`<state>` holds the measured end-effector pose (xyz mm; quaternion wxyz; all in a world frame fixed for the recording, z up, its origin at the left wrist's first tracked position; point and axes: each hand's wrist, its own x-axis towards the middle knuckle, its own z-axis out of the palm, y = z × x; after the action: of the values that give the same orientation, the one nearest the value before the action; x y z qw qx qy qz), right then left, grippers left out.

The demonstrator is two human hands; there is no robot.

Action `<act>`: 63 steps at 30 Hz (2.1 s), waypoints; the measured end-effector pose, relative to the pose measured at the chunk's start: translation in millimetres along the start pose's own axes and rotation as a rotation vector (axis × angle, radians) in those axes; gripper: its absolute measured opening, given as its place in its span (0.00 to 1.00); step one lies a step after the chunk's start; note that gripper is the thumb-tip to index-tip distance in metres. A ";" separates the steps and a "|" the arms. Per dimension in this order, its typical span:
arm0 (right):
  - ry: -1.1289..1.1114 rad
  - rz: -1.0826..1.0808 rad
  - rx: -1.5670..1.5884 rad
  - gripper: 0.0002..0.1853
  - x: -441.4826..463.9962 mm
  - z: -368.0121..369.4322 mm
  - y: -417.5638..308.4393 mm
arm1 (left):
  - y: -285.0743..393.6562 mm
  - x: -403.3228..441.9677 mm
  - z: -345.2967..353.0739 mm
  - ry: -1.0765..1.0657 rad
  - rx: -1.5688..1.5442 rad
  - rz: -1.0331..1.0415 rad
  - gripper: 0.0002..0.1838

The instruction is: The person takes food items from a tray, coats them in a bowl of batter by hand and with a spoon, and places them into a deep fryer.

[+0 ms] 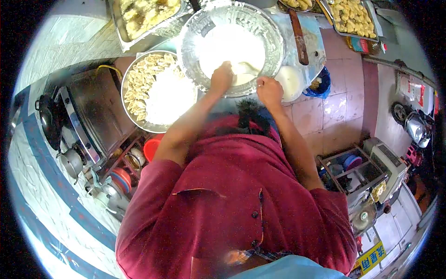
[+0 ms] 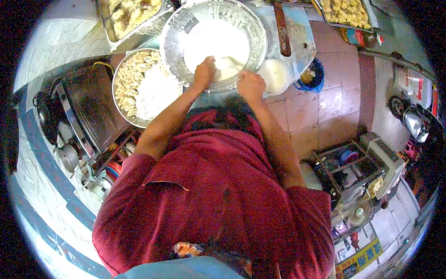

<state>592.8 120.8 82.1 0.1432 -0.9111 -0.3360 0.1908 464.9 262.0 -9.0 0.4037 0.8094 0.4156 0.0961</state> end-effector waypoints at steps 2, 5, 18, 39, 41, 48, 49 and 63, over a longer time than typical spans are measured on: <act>0.055 0.071 -0.123 0.11 5.5 -0.5 6.6 | -5.8 0.5 -0.4 -0.009 -0.045 0.017 0.15; -0.013 0.026 -0.178 0.12 9.0 -14.2 10.0 | -20.6 4.2 5.0 -0.081 -0.264 -0.178 0.13; -0.023 0.013 -0.192 0.09 6.0 -13.2 2.0 | 8.2 13.8 -25.2 -0.218 -1.072 -1.150 0.11; -0.310 0.298 0.959 0.11 12.1 29.8 -1.1 | 31.9 4.3 -55.4 -0.355 -1.335 -1.124 0.09; -0.262 0.426 1.231 0.07 29.9 12.5 1.8 | 32.8 5.9 -60.1 -0.389 -1.385 -1.059 0.10; -0.269 0.533 1.099 0.09 36.8 -29.2 16.2 | 18.3 37.1 -143.0 -0.212 -1.436 -0.771 0.08; -0.280 0.513 1.053 0.10 32.5 -23.6 22.1 | 12.3 43.6 -161.7 -0.184 -1.410 -0.710 0.08; -0.246 0.352 0.854 0.10 8.7 -4.3 28.7 | -57.2 197.9 -289.6 0.251 0.249 0.206 0.17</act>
<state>616.8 105.1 72.5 0.4294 -0.7845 -0.0829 0.4397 414.5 595.4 103.3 0.2335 0.8729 0.3865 0.1849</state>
